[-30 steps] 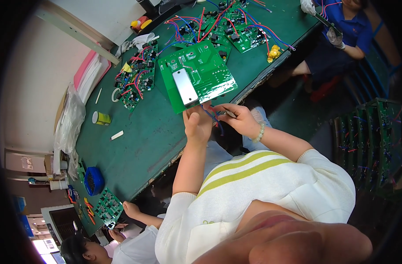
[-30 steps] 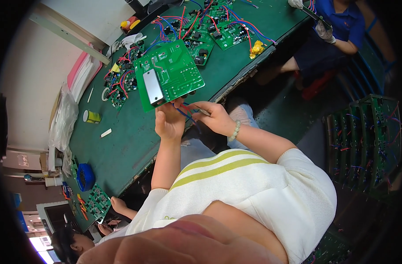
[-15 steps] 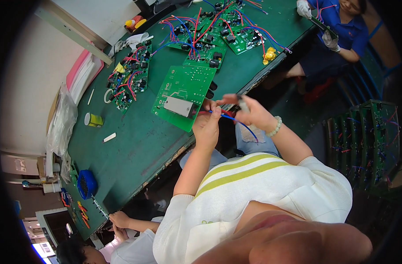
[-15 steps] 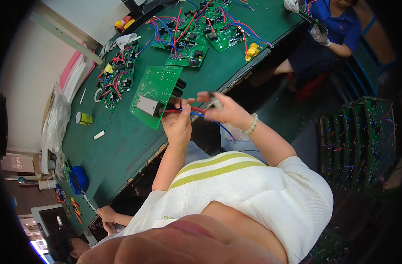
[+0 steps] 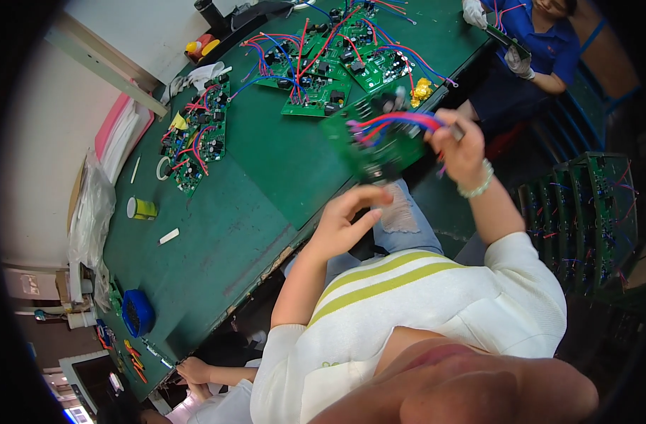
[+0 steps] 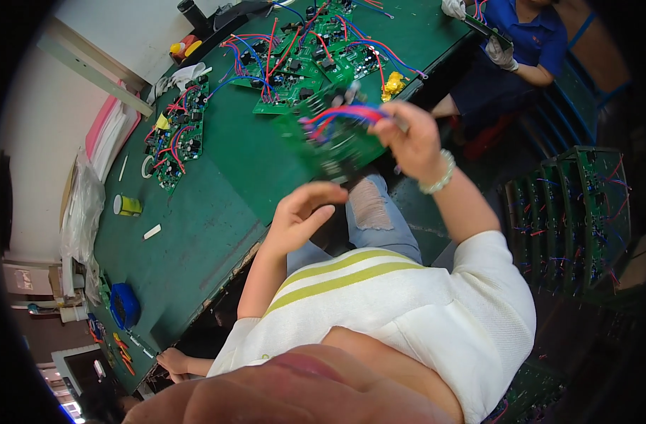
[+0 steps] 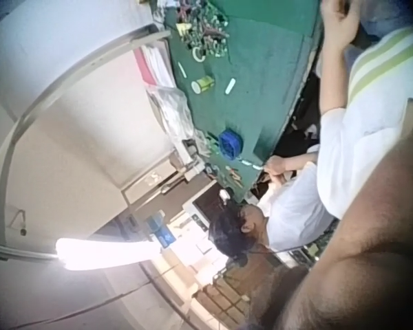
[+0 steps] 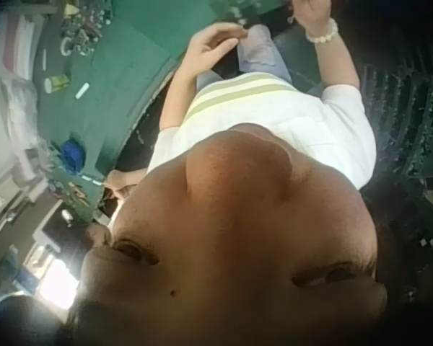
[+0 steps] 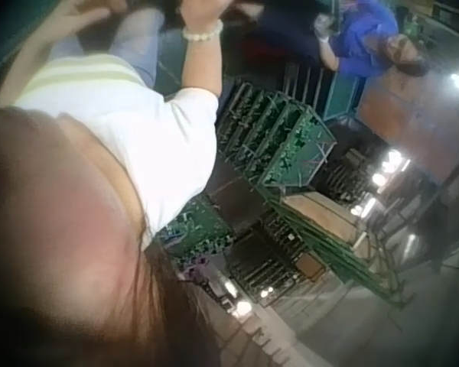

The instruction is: The person takes circuit boards from a rack to a workbench and applies tape to the boards by hand and with a blade.

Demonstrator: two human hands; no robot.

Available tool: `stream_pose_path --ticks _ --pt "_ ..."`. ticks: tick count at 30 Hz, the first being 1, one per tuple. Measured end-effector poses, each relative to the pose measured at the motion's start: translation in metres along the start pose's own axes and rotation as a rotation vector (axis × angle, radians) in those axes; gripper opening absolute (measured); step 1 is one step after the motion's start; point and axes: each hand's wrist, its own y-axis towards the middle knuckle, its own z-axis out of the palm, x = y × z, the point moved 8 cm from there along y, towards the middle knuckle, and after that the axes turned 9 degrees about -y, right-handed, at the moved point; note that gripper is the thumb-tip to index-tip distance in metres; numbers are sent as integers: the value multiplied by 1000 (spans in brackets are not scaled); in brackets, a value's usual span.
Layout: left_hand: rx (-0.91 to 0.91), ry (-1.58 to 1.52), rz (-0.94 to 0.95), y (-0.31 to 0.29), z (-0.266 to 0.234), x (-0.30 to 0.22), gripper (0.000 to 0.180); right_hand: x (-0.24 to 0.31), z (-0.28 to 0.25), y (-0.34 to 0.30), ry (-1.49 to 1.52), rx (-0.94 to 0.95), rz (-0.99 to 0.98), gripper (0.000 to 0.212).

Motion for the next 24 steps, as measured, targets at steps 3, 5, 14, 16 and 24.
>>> stream_pose_path --ticks 3,5,14,16,24 --pt "-95 171 23 -11 -20 0 13 -24 -58 47 2 -139 46 29" --pt "-340 455 208 -15 -51 -3 8 -28 -101 81 -182 -293 82 34" --pt "-693 1103 197 -32 -124 35 23 -165 -159 212 -579 -249 -63 37" --pt "-646 1215 159 -29 -116 32 24 -223 -154 235 -740 -191 -41 37" --pt "-659 1159 169 -28 -118 34 17 -329 -123 268 -959 -196 285 47"
